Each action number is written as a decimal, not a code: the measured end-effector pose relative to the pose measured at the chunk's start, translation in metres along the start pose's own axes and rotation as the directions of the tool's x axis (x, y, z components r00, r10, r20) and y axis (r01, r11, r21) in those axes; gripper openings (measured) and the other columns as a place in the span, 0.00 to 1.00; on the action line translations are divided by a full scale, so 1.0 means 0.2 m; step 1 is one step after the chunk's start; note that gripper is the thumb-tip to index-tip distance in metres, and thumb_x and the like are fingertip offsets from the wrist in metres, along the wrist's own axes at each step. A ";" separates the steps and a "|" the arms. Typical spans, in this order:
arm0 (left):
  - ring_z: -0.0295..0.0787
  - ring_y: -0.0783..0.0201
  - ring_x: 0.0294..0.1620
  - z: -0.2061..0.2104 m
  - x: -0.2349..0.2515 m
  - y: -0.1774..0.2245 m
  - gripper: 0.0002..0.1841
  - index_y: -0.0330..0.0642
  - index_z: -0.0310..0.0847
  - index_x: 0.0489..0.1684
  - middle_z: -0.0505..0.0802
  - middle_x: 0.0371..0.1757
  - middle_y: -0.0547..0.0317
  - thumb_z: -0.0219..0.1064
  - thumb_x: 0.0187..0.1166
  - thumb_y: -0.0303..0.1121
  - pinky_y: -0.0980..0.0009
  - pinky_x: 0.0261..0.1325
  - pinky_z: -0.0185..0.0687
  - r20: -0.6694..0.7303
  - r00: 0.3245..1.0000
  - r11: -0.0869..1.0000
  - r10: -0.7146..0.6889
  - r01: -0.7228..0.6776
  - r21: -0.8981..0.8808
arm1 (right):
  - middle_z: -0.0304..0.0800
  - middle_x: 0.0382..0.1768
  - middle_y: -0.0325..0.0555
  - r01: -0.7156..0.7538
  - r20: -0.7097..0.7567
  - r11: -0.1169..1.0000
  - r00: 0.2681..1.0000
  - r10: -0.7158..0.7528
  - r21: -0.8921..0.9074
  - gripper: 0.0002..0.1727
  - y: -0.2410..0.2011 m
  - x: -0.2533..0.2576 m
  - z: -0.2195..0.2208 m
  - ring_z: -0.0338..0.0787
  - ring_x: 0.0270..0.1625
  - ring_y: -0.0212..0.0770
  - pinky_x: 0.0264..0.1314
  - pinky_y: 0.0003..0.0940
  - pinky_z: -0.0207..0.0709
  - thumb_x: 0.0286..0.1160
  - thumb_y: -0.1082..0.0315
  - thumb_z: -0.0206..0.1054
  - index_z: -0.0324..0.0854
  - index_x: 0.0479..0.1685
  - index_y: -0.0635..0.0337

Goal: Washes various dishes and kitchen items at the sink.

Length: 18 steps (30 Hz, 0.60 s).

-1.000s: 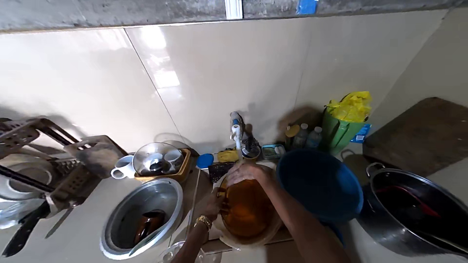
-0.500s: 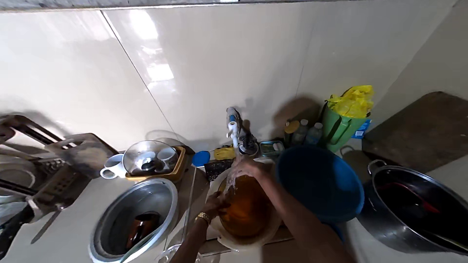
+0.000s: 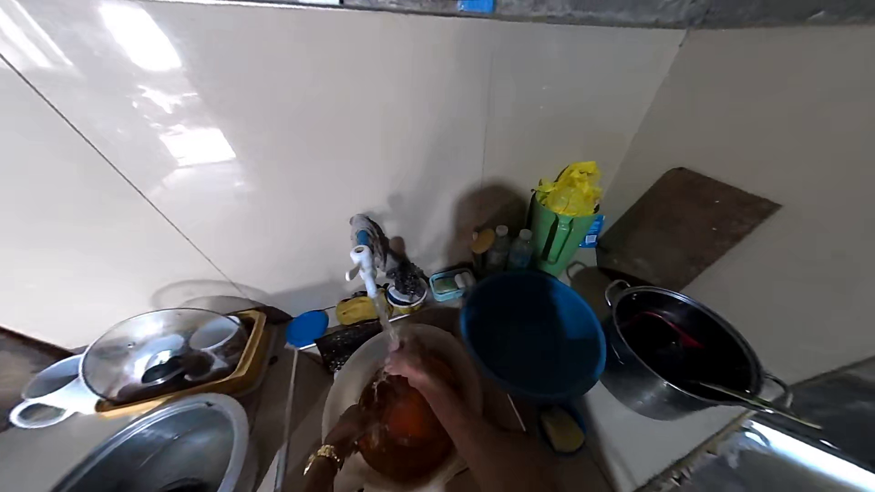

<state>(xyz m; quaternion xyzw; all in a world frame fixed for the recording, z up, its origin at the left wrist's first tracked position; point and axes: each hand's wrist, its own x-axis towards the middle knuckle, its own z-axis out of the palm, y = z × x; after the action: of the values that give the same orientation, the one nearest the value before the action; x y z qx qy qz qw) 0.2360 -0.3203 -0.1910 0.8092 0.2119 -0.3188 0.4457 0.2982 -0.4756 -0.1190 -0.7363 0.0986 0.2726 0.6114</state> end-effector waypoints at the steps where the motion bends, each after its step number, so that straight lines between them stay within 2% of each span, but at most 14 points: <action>1: 0.83 0.42 0.63 0.00 -0.03 0.03 0.21 0.24 0.69 0.75 0.83 0.66 0.29 0.58 0.89 0.30 0.47 0.66 0.78 0.018 0.999 0.998 0.035 -0.036 0.056 | 0.87 0.53 0.62 0.029 0.003 0.999 1.000 -0.029 -0.021 0.20 0.02 0.01 0.00 0.89 0.49 0.48 0.55 0.43 0.83 0.82 0.74 0.64 0.73 0.70 0.71; 3: 0.80 0.43 0.70 0.01 -0.10 0.11 0.21 0.24 0.69 0.76 0.81 0.71 0.29 0.56 0.91 0.30 0.50 0.74 0.73 0.037 0.993 0.985 0.110 -0.114 0.128 | 0.86 0.50 0.57 0.101 0.127 0.991 0.988 -0.090 -0.086 0.19 0.03 -0.03 -0.03 0.87 0.44 0.42 0.49 0.38 0.82 0.83 0.73 0.63 0.74 0.70 0.69; 4: 0.79 0.43 0.73 0.01 -0.12 0.15 0.21 0.23 0.69 0.76 0.81 0.72 0.29 0.56 0.91 0.29 0.50 0.76 0.71 0.045 0.990 0.980 0.131 -0.136 0.143 | 0.87 0.51 0.58 0.146 0.137 0.981 0.982 -0.129 -0.125 0.19 0.02 -0.08 -0.05 0.86 0.47 0.43 0.52 0.40 0.82 0.82 0.73 0.63 0.76 0.69 0.70; 6: 0.78 0.43 0.75 0.01 -0.18 0.23 0.20 0.23 0.69 0.76 0.80 0.74 0.29 0.55 0.91 0.27 0.51 0.78 0.70 0.052 0.986 0.975 0.157 -0.163 0.153 | 0.87 0.59 0.65 0.225 0.069 0.946 0.974 -0.214 -0.233 0.19 -0.02 -0.17 -0.14 0.87 0.60 0.53 0.66 0.49 0.78 0.81 0.73 0.63 0.80 0.68 0.71; 9: 0.83 0.49 0.61 0.02 -0.14 0.28 0.18 0.21 0.71 0.72 0.84 0.65 0.31 0.55 0.91 0.28 0.57 0.66 0.78 -0.010 0.973 0.972 0.233 -0.232 0.030 | 0.86 0.65 0.67 0.279 0.017 0.869 0.954 -0.298 -0.408 0.19 -0.05 -0.28 -0.35 0.86 0.67 0.57 0.74 0.51 0.76 0.81 0.74 0.64 0.80 0.69 0.71; 11: 0.85 0.57 0.54 0.02 -0.12 0.36 0.16 0.22 0.75 0.67 0.87 0.59 0.37 0.56 0.90 0.27 0.63 0.62 0.81 -0.006 0.945 0.944 0.326 -0.326 -0.049 | 0.86 0.63 0.69 0.318 -0.009 0.778 0.923 -0.384 -0.542 0.17 -0.03 -0.31 -0.54 0.85 0.68 0.62 0.75 0.56 0.74 0.80 0.74 0.65 0.83 0.64 0.73; 13: 0.88 0.63 0.49 0.03 -0.13 0.46 0.14 0.23 0.79 0.62 0.90 0.53 0.43 0.59 0.88 0.25 0.67 0.58 0.84 -0.016 0.919 0.912 0.394 -0.393 -0.118 | 0.88 0.57 0.70 0.396 -0.056 0.694 0.846 -0.531 -0.600 0.13 0.08 -0.29 -0.76 0.88 0.62 0.67 0.68 0.62 0.77 0.81 0.72 0.65 0.86 0.56 0.73; 14: 0.89 0.61 0.52 0.04 -0.13 0.50 0.15 0.23 0.76 0.66 0.90 0.56 0.41 0.58 0.88 0.25 0.65 0.61 0.85 -0.020 0.921 0.905 0.389 -0.386 -0.180 | 0.89 0.54 0.68 0.430 -0.082 0.669 0.803 -0.590 -0.607 0.13 0.15 -0.28 -0.87 0.90 0.58 0.65 0.62 0.64 0.80 0.82 0.71 0.64 0.86 0.55 0.70; 15: 0.90 0.59 0.53 0.05 -0.14 0.54 0.16 0.23 0.73 0.70 0.89 0.58 0.39 0.56 0.89 0.24 0.64 0.61 0.85 -0.038 0.924 0.891 0.382 -0.379 -0.249 | 0.90 0.54 0.66 0.425 -0.101 0.660 0.790 -0.604 -0.619 0.13 0.18 -0.32 -0.97 0.90 0.57 0.64 0.61 0.63 0.82 0.83 0.70 0.63 0.87 0.55 0.68; 16: 0.89 0.58 0.53 0.06 -0.14 0.58 0.17 0.23 0.70 0.72 0.87 0.59 0.37 0.53 0.90 0.24 0.63 0.61 0.85 -0.062 0.925 0.872 0.374 -0.373 -0.318 | 0.90 0.55 0.66 0.374 -0.120 0.675 0.816 -0.565 -0.636 0.13 0.14 -0.38 -1.06 0.90 0.59 0.63 0.63 0.61 0.81 0.83 0.71 0.62 0.87 0.57 0.69; 17: 0.88 0.57 0.52 0.07 -0.14 0.63 0.18 0.23 0.68 0.74 0.86 0.60 0.36 0.51 0.90 0.23 0.63 0.60 0.84 -0.093 0.925 0.850 0.369 -0.376 -0.369 | 0.89 0.59 0.67 0.275 -0.141 0.715 0.875 -0.463 -0.642 0.15 0.05 -0.45 -1.13 0.88 0.63 0.62 0.69 0.58 0.77 0.84 0.73 0.61 0.85 0.61 0.71; 18: 0.88 0.59 0.49 0.07 -0.15 0.66 0.18 0.24 0.69 0.74 0.87 0.58 0.37 0.52 0.89 0.22 0.65 0.56 0.84 -0.139 0.922 0.834 0.360 -0.385 -0.395 | 0.88 0.61 0.67 0.201 -0.165 0.735 0.905 -0.392 -0.647 0.16 -0.01 -0.51 -1.19 0.88 0.65 0.61 0.72 0.56 0.76 0.85 0.74 0.61 0.84 0.64 0.71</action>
<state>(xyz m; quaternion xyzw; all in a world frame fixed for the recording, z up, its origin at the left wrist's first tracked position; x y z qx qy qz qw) 0.2935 -0.4021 -0.0975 0.7306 0.1260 -0.1496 0.6542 0.2803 -0.7209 -0.0389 -0.9326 -0.0271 0.0764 0.3518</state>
